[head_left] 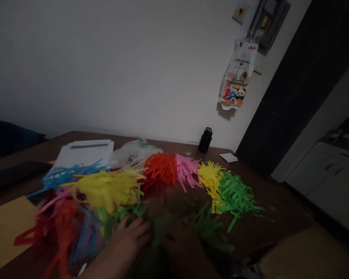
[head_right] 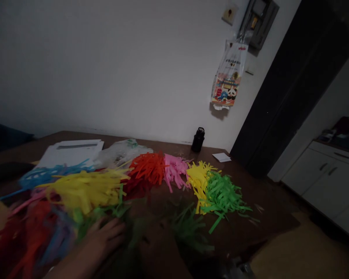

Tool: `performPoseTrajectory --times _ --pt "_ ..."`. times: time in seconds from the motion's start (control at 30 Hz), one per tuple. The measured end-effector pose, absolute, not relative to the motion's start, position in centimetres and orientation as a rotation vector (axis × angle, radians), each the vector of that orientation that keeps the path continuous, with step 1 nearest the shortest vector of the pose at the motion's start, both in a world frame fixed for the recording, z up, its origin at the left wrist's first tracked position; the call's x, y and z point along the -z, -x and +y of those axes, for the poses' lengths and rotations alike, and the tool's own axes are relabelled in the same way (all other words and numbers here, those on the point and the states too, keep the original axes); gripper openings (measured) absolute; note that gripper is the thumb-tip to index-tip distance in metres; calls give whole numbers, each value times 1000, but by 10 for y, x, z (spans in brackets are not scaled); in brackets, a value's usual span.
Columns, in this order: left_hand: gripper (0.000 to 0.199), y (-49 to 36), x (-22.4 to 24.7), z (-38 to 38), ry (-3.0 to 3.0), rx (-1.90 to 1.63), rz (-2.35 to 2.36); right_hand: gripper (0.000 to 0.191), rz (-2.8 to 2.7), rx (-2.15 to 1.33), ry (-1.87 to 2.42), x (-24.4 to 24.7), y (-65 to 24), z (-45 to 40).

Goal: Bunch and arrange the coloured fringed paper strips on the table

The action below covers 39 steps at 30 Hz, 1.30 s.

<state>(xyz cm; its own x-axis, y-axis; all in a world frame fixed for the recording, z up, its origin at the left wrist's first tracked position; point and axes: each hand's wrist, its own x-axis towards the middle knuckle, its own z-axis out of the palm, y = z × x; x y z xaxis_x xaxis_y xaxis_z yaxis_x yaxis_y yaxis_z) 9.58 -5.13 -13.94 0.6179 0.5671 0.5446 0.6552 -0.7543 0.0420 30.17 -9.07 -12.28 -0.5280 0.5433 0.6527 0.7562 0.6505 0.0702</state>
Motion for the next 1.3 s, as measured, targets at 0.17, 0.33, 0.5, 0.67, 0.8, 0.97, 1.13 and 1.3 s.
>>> performPoseTrajectory --times 0.17,0.33,0.5,0.67,0.8,0.97,1.13,1.3 --pt "16 -97 136 -48 2630 970 -889 26 -2253 471 1014 125 -302 -87" --pt "20 -102 128 -50 2607 1025 -876 22 -2265 441 980 122 -297 -87" --pt "12 -96 115 -58 2738 981 -931 24 -2351 624 901 123 -291 -80" --pt "12 -89 118 -50 2655 934 -887 27 -2231 578 943 129 -294 -76" --pt "19 -92 128 -45 2599 970 -893 19 -2318 475 999 125 -294 -79" --pt "14 -87 126 -47 2656 967 -909 24 -2447 669 888 124 -292 -78" --pt "17 -80 113 -51 2702 971 -890 26 -2364 731 863 135 -292 -68" --pt "29 -83 109 -52 2662 997 -894 19 -2220 581 916 130 -292 -70"
